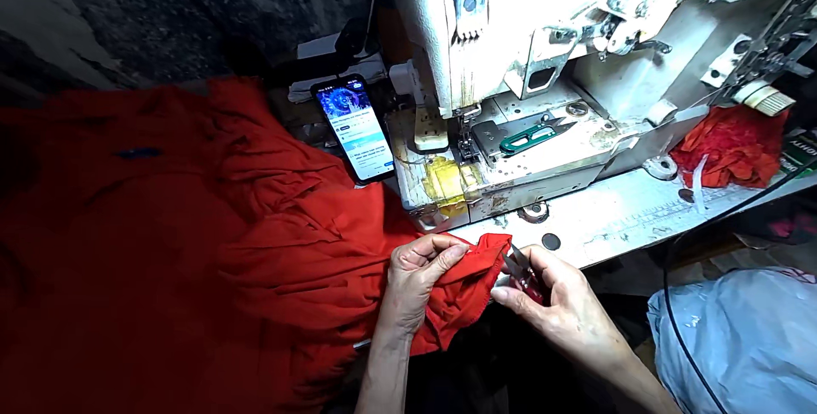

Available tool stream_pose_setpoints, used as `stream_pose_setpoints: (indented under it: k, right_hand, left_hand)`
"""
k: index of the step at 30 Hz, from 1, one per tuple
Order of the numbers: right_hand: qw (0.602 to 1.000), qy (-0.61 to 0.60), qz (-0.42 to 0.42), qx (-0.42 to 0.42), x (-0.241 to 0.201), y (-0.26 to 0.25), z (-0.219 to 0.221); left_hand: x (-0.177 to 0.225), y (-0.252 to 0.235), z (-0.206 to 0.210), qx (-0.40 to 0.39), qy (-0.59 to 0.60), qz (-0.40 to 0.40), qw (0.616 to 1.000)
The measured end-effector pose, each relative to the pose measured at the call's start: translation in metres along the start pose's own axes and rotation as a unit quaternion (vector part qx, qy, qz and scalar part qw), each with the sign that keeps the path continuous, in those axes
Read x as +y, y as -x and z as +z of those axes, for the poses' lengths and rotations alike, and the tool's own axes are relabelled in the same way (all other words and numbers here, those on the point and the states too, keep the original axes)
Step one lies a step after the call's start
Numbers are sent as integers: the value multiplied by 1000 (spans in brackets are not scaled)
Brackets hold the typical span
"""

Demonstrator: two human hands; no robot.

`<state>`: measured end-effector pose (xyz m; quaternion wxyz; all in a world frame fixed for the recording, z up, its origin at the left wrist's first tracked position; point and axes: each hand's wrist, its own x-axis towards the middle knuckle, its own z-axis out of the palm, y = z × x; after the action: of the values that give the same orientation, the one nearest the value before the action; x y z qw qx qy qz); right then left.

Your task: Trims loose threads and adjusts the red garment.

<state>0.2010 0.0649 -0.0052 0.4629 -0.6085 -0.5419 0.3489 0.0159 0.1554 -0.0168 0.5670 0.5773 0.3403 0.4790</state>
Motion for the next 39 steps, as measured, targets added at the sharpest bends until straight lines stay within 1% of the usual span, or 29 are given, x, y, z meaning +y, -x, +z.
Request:
stream_pose_setpoints:
  k: [2, 5, 7, 11, 18, 39]
  right_hand:
    - [997, -69, 23, -41, -5, -2, 3]
    - [986, -136, 45, -82, -6, -5, 9]
    - [979, -170, 61, -93, -6, -4, 12]
    - [974, -194, 73, -94, -4, -3, 17]
    - [973, -200, 71, -87, -5, -4, 19]
    - [983, -155, 71, -72, -2, -6, 21]
  left_hand:
    - [-1, 0, 1, 0, 7, 1, 1000]
    - [-4, 0, 3, -3, 21, 4, 1000]
    - [-4, 1, 4, -1, 24, 7, 1000]
    - [-5, 1, 4, 1, 26, 16, 1000]
    - [-5, 2, 5, 4, 32, 16, 999]
    - [-8, 2, 4, -6, 21, 29, 999]
